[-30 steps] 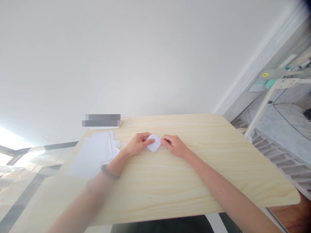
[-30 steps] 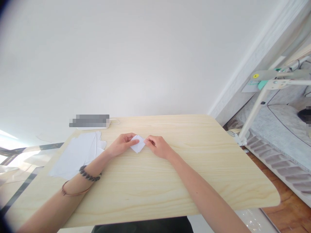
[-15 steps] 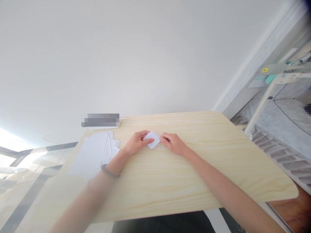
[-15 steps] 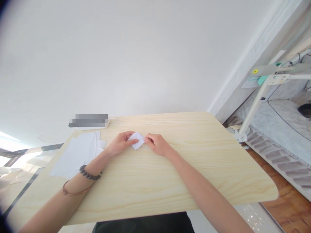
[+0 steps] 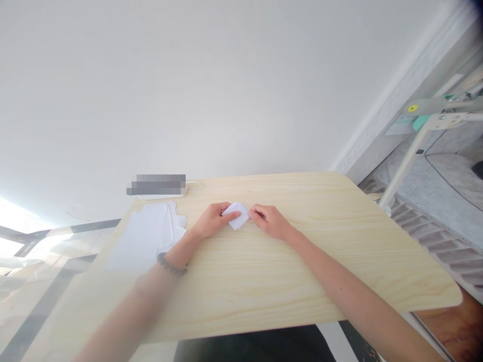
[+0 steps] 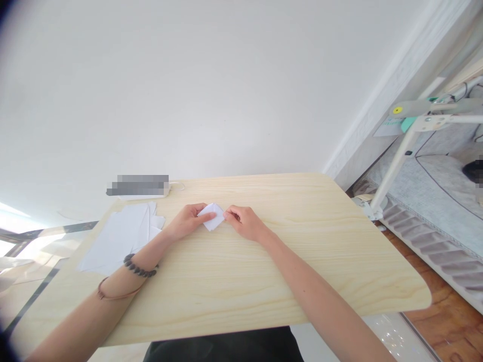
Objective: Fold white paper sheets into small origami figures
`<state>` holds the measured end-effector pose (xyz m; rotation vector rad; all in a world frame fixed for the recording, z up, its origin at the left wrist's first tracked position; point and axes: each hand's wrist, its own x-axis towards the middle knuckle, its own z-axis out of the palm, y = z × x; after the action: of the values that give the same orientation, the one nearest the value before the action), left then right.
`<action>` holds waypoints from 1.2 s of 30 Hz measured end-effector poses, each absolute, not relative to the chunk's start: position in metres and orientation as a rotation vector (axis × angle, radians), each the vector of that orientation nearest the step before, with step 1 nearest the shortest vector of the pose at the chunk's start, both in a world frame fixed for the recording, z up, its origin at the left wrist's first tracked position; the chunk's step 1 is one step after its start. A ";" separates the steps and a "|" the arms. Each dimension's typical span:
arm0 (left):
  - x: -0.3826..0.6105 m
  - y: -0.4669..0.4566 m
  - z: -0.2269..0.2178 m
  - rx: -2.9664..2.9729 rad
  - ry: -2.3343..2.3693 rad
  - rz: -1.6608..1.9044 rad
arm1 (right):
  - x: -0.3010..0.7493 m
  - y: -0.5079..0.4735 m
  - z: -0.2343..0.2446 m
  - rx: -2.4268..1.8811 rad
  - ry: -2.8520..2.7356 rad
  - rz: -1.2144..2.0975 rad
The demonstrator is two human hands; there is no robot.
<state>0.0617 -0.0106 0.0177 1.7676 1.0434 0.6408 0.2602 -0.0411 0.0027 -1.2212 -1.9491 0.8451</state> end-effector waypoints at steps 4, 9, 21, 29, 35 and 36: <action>0.062 -0.012 0.018 1.754 1.039 0.662 | 0.259 -0.040 0.003 -1.197 -1.957 0.812; 0.060 -0.011 0.021 1.660 0.922 0.638 | 0.260 -0.041 0.004 -1.219 -1.977 0.790; 0.061 -0.007 0.011 1.563 1.032 0.738 | 0.261 -0.043 0.008 -1.199 -2.046 0.862; 0.062 -0.010 0.009 1.625 0.969 0.666 | 0.261 -0.044 0.007 -1.237 -1.977 0.918; 0.063 -0.011 0.013 1.579 0.919 0.672 | 0.262 -0.042 0.005 -1.259 -1.945 0.921; 0.062 -0.011 0.014 1.592 0.924 0.661 | 0.262 -0.042 0.005 -1.252 -1.949 0.924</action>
<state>0.0622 -0.0112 0.0140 1.5923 0.9242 0.6608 0.2622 -0.0425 0.0053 -1.2519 -1.9488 0.9243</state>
